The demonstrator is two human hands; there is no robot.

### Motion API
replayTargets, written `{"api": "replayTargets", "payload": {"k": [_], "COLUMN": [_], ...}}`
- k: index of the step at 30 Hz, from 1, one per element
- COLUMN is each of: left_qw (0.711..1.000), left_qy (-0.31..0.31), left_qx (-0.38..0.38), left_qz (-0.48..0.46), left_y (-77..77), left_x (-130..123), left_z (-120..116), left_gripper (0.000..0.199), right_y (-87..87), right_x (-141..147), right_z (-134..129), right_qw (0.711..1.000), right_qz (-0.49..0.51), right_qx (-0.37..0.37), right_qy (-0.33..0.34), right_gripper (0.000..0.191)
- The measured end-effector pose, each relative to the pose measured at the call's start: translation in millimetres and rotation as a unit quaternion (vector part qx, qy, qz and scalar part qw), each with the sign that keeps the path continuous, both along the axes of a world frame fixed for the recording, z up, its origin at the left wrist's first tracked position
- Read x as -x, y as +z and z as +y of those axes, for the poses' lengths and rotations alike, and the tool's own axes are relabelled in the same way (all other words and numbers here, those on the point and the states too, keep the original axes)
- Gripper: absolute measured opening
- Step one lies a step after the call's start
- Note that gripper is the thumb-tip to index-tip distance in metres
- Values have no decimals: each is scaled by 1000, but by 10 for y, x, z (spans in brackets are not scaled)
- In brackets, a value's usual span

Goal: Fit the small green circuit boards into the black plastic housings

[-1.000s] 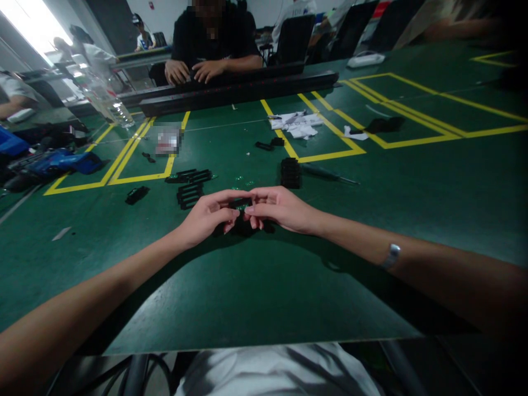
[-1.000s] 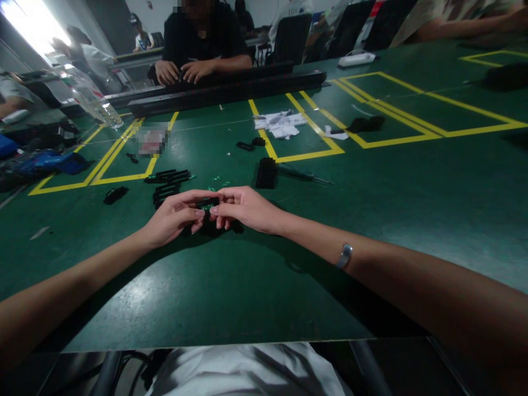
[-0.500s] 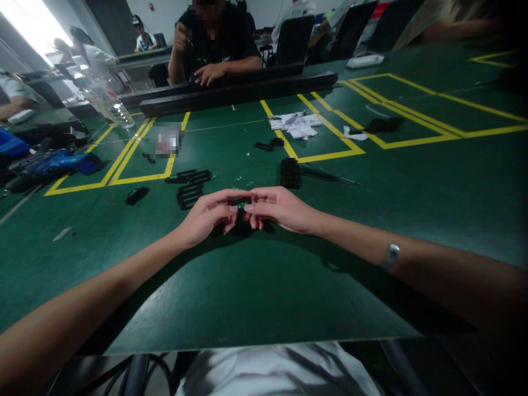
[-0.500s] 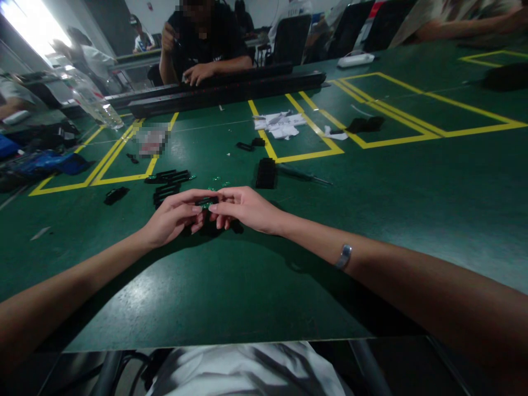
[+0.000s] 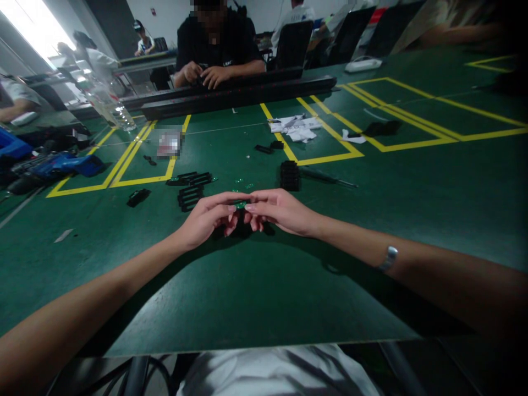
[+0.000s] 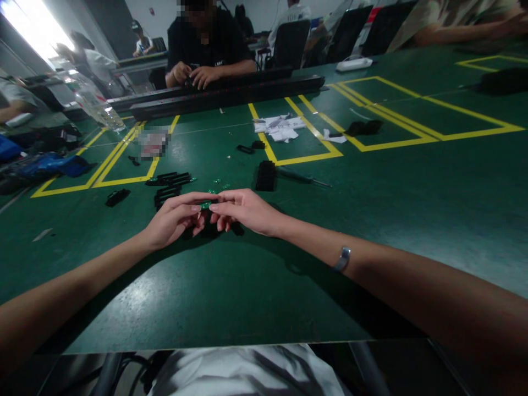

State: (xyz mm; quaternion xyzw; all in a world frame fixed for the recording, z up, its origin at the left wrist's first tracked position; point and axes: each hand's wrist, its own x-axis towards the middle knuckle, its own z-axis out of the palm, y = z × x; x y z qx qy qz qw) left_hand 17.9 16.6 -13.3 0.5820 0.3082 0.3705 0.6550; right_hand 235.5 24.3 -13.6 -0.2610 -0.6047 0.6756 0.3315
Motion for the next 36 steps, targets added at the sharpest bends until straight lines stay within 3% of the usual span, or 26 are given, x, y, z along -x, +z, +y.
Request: {"api": "replayTargets", "payload": {"k": [13,27,36], "left_qw": [1000,998,997], "left_qy": [2,11,-28], "left_qx": [0,37,51], "left_qz": [-10,-43,-56], "left_y": [9,18,44], "left_x": [-5,18,47], "left_z": [-10,19,38], "left_gripper": [33,34,33], "right_y": [29,1,4], "right_x": [7,4,2], "right_z": [-13,-5,-10], "right_qw": [998,999,999], "right_qz": [25,2,3], "right_qx": [64,35,33], "right_qy": [-5,5,6], "right_gripper": [21,26,28]}}
